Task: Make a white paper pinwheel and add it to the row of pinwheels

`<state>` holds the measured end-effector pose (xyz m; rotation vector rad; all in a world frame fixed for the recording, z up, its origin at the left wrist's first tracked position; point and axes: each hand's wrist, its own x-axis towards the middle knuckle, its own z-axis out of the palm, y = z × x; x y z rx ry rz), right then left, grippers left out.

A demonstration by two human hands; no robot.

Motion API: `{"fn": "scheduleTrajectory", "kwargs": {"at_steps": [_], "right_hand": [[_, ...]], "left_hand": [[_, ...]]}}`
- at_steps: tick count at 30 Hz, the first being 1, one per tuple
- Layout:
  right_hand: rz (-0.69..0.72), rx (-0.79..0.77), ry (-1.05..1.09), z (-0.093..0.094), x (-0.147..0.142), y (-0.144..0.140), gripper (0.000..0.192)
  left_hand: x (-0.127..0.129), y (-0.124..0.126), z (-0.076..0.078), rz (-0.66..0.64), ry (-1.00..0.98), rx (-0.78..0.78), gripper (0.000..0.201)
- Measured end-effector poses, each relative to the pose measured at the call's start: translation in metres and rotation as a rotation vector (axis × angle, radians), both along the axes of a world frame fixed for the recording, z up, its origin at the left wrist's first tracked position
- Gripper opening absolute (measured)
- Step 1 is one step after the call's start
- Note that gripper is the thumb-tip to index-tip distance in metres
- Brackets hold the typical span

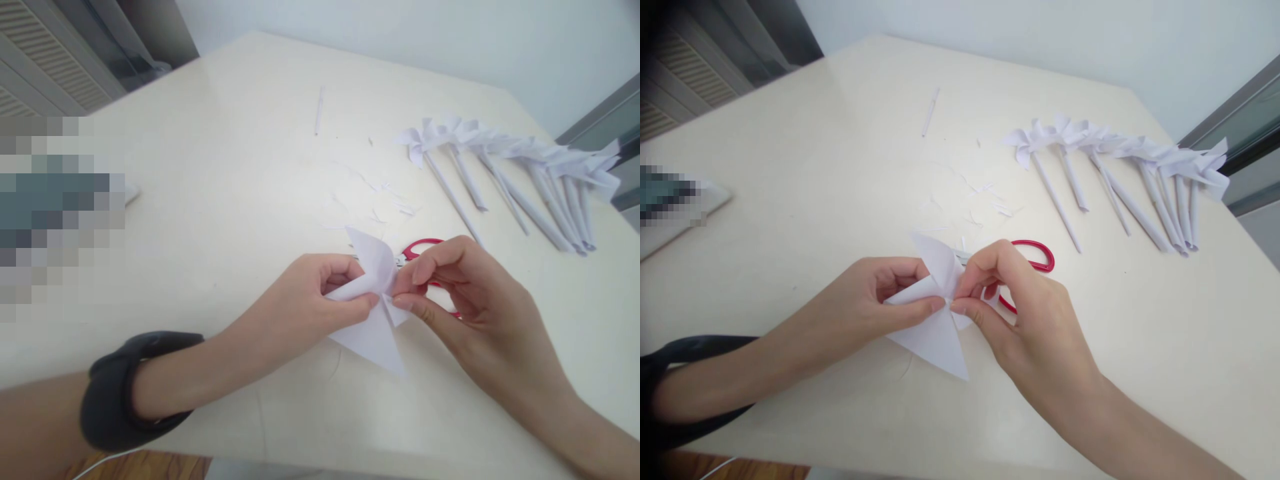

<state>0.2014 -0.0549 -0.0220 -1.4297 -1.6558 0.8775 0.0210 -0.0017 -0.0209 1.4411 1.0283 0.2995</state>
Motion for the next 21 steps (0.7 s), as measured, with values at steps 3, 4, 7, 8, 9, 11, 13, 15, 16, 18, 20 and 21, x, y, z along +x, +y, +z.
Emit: {"fn": "scheduleTrajectory", "kwargs": {"at_steps": [3, 4, 7, 8, 9, 11, 13, 15, 16, 18, 20, 21], "right_hand": [[-0.008, 0.004, 0.013, -0.002, -0.001, -0.001, 0.021], [-0.014, 0.008, 0.019, -0.003, -0.002, -0.002, 0.022], [-0.028, 0.039, 0.044, -0.006, -0.004, -0.003, 0.025], [-0.029, 0.048, 0.052, -0.006, -0.004, -0.003, 0.025], [-0.030, 0.050, 0.058, -0.007, -0.004, -0.003, 0.026], [-0.029, 0.044, 0.057, -0.008, -0.005, -0.003, 0.025], [-0.031, 0.038, 0.036, -0.009, -0.006, -0.003, 0.024], [-0.043, 0.048, 0.006, -0.010, -0.007, -0.002, 0.025], [-0.048, 0.052, -0.003, -0.011, -0.007, -0.002, 0.025], [-0.053, 0.053, -0.006, -0.011, -0.007, -0.002, 0.026], [-0.050, 0.056, 0.000, -0.011, -0.008, -0.002, 0.027], [-0.049, 0.059, 0.002, -0.011, -0.008, -0.002, 0.027]], "left_hand": [[0.000, 0.000, 0.000, 0.007, 0.001, -0.003, 0.013], [0.000, 0.000, 0.001, 0.007, -0.003, -0.005, 0.014], [0.000, 0.000, 0.001, 0.010, -0.004, -0.003, 0.013], [0.000, 0.000, 0.001, 0.012, -0.001, 0.000, 0.013], [0.000, -0.001, 0.000, 0.009, 0.003, 0.003, 0.012], [-0.001, -0.001, -0.004, 0.010, -0.001, 0.023, 0.013], [-0.002, -0.002, -0.009, 0.011, -0.017, 0.047, 0.014], [-0.002, -0.002, -0.013, 0.011, -0.029, 0.059, 0.015], [-0.003, -0.002, -0.014, 0.012, -0.033, 0.061, 0.015], [-0.003, -0.002, -0.015, 0.012, -0.039, 0.055, 0.014], [-0.004, -0.002, -0.016, 0.007, -0.042, 0.047, 0.013], [-0.004, -0.002, -0.016, 0.007, -0.045, 0.052, 0.013]]}}
